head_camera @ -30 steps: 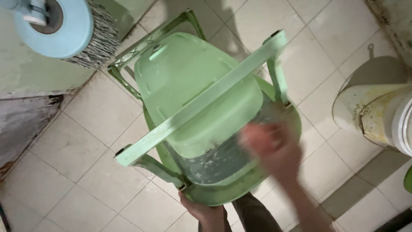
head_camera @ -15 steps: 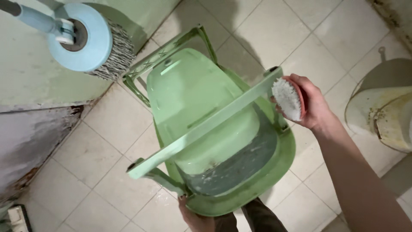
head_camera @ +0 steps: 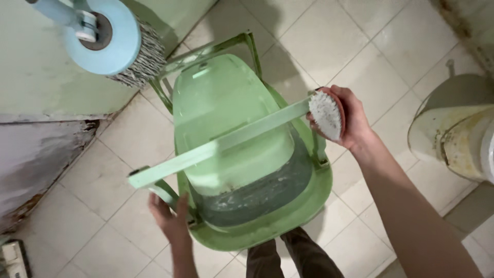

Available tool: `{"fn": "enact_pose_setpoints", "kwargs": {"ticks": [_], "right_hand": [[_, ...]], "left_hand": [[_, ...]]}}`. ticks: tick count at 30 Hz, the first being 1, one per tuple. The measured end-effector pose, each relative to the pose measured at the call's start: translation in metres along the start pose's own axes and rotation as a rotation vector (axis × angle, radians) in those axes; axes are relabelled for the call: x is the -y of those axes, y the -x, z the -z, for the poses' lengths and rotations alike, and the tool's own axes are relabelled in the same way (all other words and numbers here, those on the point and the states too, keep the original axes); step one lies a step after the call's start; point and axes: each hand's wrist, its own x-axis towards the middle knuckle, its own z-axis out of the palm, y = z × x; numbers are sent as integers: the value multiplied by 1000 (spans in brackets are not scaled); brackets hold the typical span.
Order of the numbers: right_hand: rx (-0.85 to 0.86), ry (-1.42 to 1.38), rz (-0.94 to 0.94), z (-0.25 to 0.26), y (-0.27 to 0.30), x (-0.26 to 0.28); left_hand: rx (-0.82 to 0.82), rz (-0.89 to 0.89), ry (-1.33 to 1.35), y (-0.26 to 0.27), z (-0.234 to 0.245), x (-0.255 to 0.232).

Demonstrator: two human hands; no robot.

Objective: The person scrubs a light green plastic basin with a pink sponge, repeatedly rinsing it with water from a bucket. They clean the interior, exterior, and rim of the basin, turning it over to access all surfaces.

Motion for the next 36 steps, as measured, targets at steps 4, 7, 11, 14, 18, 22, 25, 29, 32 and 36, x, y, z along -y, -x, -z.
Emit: {"fn": "enact_pose_setpoints", "kwargs": {"ticks": [4, 7, 11, 14, 18, 22, 25, 29, 32, 36], "right_hand": [[-2, 29, -1, 2, 1, -1], [-11, 49, 43, 0, -5, 8], [-262, 236, 289, -14, 3, 10], [-517, 479, 547, -41, 14, 9], [-597, 678, 737, -102, 35, -4], [-529, 959, 1076, -199, 67, -49], [-204, 1173, 1206, -255, 94, -63], [-157, 1366, 1168, -300, 90, -16], [-340, 1337, 1133, -324, 66, 32], [-124, 1422, 1078, -356, 50, 16]], "left_hand": [[111, 68, 109, -46, 5, -16], [273, 7, 137, -50, -7, -27], [94, -66, 257, -22, -40, -50], [50, -41, 181, -10, -64, -72], [-25, -91, 89, -14, -89, -82], [-192, -160, 53, -42, -116, -57], [-293, -143, 451, -72, -124, -28], [-313, 224, 517, -121, -109, -8], [-348, 365, 437, -141, -88, -9], [-323, 450, 559, -159, -79, -16]]}}
